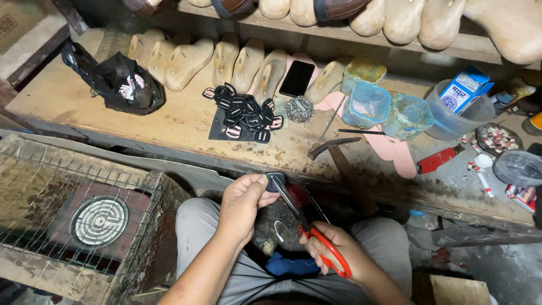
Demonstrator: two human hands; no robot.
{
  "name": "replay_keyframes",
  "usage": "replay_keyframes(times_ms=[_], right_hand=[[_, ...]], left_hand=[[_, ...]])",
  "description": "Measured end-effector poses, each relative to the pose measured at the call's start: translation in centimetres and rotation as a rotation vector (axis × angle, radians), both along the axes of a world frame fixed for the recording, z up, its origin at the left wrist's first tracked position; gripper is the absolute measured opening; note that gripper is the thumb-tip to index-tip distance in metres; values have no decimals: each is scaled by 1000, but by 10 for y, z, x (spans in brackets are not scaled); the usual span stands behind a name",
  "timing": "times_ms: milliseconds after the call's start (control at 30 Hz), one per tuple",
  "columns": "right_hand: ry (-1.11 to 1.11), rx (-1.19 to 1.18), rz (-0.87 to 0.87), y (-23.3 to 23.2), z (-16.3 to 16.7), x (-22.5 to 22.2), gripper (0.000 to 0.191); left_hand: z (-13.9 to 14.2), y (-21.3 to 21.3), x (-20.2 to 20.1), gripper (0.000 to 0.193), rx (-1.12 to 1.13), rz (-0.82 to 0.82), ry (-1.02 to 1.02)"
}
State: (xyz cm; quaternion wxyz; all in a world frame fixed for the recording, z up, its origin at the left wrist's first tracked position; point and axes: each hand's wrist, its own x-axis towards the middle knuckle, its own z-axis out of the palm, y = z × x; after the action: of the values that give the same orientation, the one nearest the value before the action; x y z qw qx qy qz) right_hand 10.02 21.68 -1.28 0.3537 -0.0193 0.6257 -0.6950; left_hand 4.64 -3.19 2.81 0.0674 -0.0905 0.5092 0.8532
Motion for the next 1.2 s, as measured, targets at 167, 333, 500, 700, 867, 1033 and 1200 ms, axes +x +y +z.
replay_keyframes(times_ms=[167, 333, 500, 700, 867, 1033, 1200], right_hand=[[6, 216, -39, -4, 7, 1, 29], [21, 329, -60, -9, 14, 4, 28], [-48, 384, -78, -10, 13, 8, 24], [48, 85, 2, -8, 4, 10, 26], [125, -135, 94, -5, 5, 12, 33], [103, -53, 98, -7, 9, 8, 35], [141, 7, 114, -5, 10, 7, 38]], left_hand=[[1, -2, -1, 23, -127, -2, 70], [-5, -5, -1, 22, -215, -3, 134], [-18, -6, -1, 18, -251, 20, 173], [-11, -10, -7, 15, -97, 86, 91], [6, -4, 0, 19, -7, 2, 24], [18, 3, 6, 13, 84, -12, -4], [20, -3, 6, 9, 204, -15, -91]])
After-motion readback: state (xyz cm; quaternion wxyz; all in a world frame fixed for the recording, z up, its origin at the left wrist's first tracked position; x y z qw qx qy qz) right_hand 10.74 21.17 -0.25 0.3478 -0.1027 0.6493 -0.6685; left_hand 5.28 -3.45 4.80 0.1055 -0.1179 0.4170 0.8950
